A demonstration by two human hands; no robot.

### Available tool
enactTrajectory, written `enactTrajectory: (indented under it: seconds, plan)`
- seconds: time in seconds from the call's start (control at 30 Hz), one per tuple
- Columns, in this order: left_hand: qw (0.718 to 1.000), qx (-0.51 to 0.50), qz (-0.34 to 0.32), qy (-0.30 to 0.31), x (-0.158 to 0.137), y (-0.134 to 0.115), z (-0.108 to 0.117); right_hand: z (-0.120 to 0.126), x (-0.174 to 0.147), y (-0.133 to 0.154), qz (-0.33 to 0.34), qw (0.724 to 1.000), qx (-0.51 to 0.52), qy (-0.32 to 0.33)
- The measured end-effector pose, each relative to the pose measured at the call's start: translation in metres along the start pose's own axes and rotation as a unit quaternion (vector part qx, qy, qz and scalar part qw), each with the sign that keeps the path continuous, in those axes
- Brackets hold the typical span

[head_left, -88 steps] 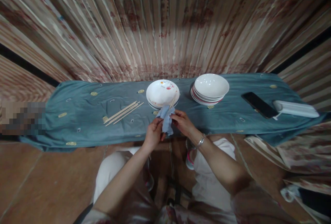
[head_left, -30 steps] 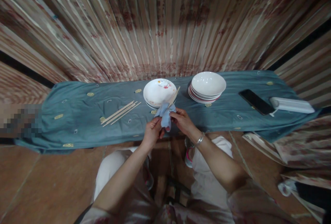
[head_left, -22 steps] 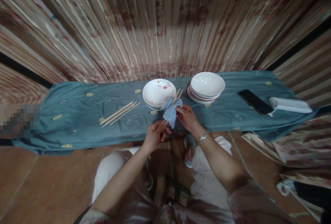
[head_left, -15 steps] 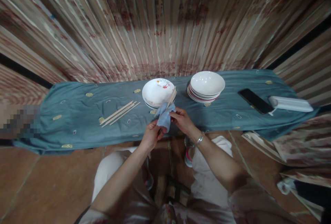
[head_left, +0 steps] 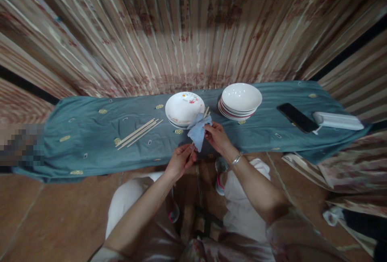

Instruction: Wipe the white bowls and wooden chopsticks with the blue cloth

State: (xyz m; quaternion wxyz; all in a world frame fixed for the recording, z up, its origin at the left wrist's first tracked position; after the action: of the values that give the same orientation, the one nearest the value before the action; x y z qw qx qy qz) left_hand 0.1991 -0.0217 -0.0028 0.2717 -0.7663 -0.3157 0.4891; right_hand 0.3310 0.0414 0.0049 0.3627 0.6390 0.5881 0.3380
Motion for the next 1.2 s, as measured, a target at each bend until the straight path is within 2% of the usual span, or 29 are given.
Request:
enactTrajectory:
  seconds: [0.23, 0.5, 0.8, 0.97, 1.2]
  plan:
    - [0.999, -0.006, -0.034, -0.038, 0.003, -0.005, 0.009, -0.008, -0.009, -0.011, -0.015, 0.999, -0.019, 0.024]
    - [0.999, -0.009, -0.032, -0.035, 0.001, -0.004, 0.006, 0.004, 0.004, 0.005, 0.014, 1.0, 0.012, -0.001]
    - [0.999, -0.006, -0.018, -0.028, 0.001, -0.006, 0.008, -0.011, -0.011, -0.011, -0.028, 0.999, -0.018, 0.041]
    - [1.0, -0.003, 0.013, 0.004, -0.002, -0.002, 0.005, -0.006, -0.004, -0.005, -0.027, 1.0, 0.002, 0.011]
    - [0.998, -0.011, 0.051, 0.024, -0.006, 0.005, -0.003, 0.01, 0.011, 0.008, 0.016, 0.999, 0.025, -0.031]
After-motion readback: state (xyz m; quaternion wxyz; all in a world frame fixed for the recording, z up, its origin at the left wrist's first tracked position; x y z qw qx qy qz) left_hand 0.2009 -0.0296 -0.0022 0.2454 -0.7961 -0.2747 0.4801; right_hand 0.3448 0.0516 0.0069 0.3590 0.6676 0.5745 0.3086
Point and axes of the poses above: each hand's wrist, its own x-axis towards the middle knuckle, its own z-axis out of the back of the hand, y = z × x, the point moved 3 cm from there along x, towards the middle knuckle, and after that the axes turned 15 degrees about z, right-handed, at the moved point
